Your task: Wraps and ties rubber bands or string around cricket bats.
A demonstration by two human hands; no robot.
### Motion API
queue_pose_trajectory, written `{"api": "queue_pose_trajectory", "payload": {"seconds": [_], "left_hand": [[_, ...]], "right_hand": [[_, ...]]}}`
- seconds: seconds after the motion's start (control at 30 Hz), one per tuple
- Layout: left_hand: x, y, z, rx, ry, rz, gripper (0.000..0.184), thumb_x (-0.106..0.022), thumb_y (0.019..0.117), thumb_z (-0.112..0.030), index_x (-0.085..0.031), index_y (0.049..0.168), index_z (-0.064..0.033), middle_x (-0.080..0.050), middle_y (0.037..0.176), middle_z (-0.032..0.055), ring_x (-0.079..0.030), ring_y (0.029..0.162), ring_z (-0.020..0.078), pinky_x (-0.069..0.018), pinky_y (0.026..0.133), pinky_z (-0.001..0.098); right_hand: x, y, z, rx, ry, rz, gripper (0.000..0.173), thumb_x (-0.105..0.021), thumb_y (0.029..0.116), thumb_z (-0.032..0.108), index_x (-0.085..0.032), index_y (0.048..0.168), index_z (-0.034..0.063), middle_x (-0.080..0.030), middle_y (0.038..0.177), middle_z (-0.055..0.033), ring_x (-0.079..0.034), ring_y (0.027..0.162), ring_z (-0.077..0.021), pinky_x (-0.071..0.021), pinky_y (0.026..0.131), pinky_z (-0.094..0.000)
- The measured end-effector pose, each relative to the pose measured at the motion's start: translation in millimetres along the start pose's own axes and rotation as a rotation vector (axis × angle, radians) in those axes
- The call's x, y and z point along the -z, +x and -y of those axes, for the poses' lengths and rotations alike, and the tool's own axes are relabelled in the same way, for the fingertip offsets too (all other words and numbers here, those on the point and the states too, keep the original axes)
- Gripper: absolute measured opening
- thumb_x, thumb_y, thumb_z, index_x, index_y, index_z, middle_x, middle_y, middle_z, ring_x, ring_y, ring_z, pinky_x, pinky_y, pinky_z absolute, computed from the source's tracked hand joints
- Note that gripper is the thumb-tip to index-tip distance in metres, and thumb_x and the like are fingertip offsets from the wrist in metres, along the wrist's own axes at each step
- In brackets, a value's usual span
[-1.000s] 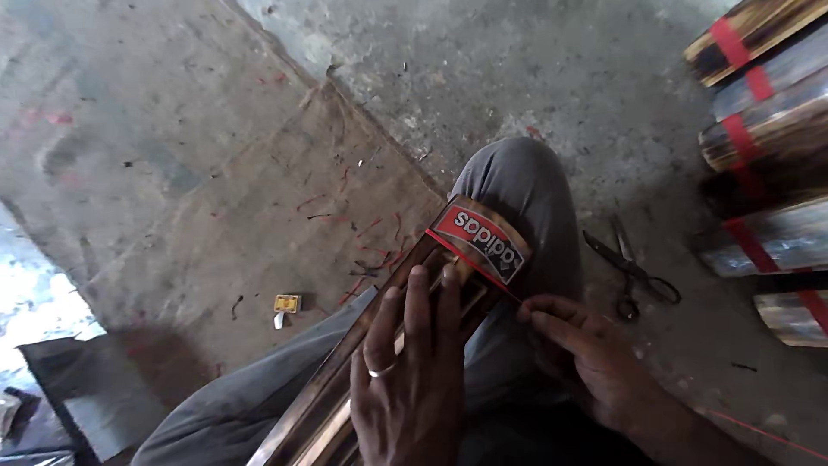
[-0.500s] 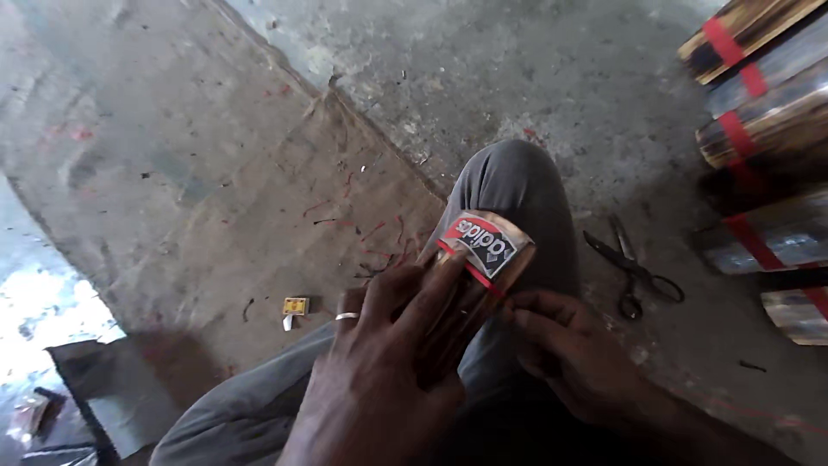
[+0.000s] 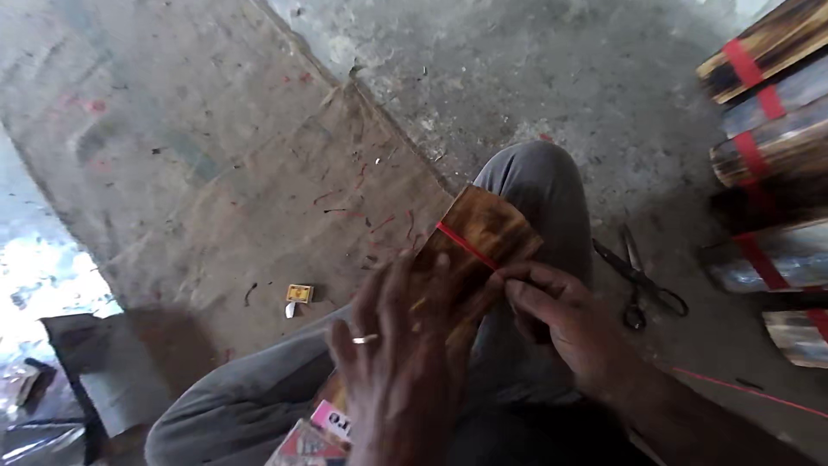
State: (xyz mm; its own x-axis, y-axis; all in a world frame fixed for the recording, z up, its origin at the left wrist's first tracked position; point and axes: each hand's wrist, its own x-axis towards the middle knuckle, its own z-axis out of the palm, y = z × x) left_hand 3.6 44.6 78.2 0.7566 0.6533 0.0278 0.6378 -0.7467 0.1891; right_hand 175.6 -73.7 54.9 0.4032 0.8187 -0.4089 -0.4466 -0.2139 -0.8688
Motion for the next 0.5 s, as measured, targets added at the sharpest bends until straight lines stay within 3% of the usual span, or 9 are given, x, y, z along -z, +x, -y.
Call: {"api": "queue_pose_trajectory", "payload": {"seconds": [0.07,0.17,0.4,0.5], "left_hand": [[-33.4,-11.5,-10.9,0.058,0.125,0.043,0.090,-0.062,0.0854,-0.064,-0.027,0.163,-0.0345,-0.017,0.171,0.0047,-0.024,0.153,0.0409,-0.0357,0.099,0.0745],[-49.4,-14.7,-14.7,0.085,0.156,0.020,0.088,-0.062,0.0887,-0.056,-0.023,0.164,-0.0333,-0.010,0.173,0.0072,-0.022,0.154,0.0401,-0.0391,0.099,0.0705],[-38.8,-9.3,-7.2,0.077,0.107,0.044,0.104,-0.075,0.0709,-0.055,-0.029,0.162,-0.0357,-0.025,0.168,0.0117,-0.044,0.142,0.0401,-0.0497,0.090,0.0627],[-21.2,-6.1,2.2,0.054,-0.013,0.140,0.105,-0.074,0.0674,-0.059,-0.032,0.161,-0.0361,-0.034,0.166,0.0053,-0.057,0.131,0.0349,-0.0549,0.083,0.0607]], "right_hand": [[2.1,-6.2,-7.5,-0.036,-0.034,-0.039,0.022,-0.054,0.1045,0.023,-0.073,0.114,0.0158,-0.050,0.071,-0.0023,-0.040,0.053,-0.0084,-0.0337,0.047,-0.0205],[12.7,-19.5,-21.7,-0.112,0.003,-0.127,0.021,-0.056,0.1041,0.024,-0.074,0.113,0.0166,-0.044,0.064,0.0000,-0.037,0.050,-0.0065,-0.0326,0.045,-0.0195],[21.9,-30.7,-27.4,-0.152,0.096,-0.171,0.020,-0.057,0.1035,0.022,-0.074,0.110,0.0147,-0.042,0.062,0.0005,-0.037,0.049,-0.0056,-0.0325,0.045,-0.0193],[23.0,-29.4,-20.7,-0.108,0.074,-0.093,0.020,-0.057,0.1029,0.022,-0.074,0.109,0.0146,-0.045,0.063,0.0001,-0.039,0.049,-0.0057,-0.0348,0.045,-0.0197]]}}
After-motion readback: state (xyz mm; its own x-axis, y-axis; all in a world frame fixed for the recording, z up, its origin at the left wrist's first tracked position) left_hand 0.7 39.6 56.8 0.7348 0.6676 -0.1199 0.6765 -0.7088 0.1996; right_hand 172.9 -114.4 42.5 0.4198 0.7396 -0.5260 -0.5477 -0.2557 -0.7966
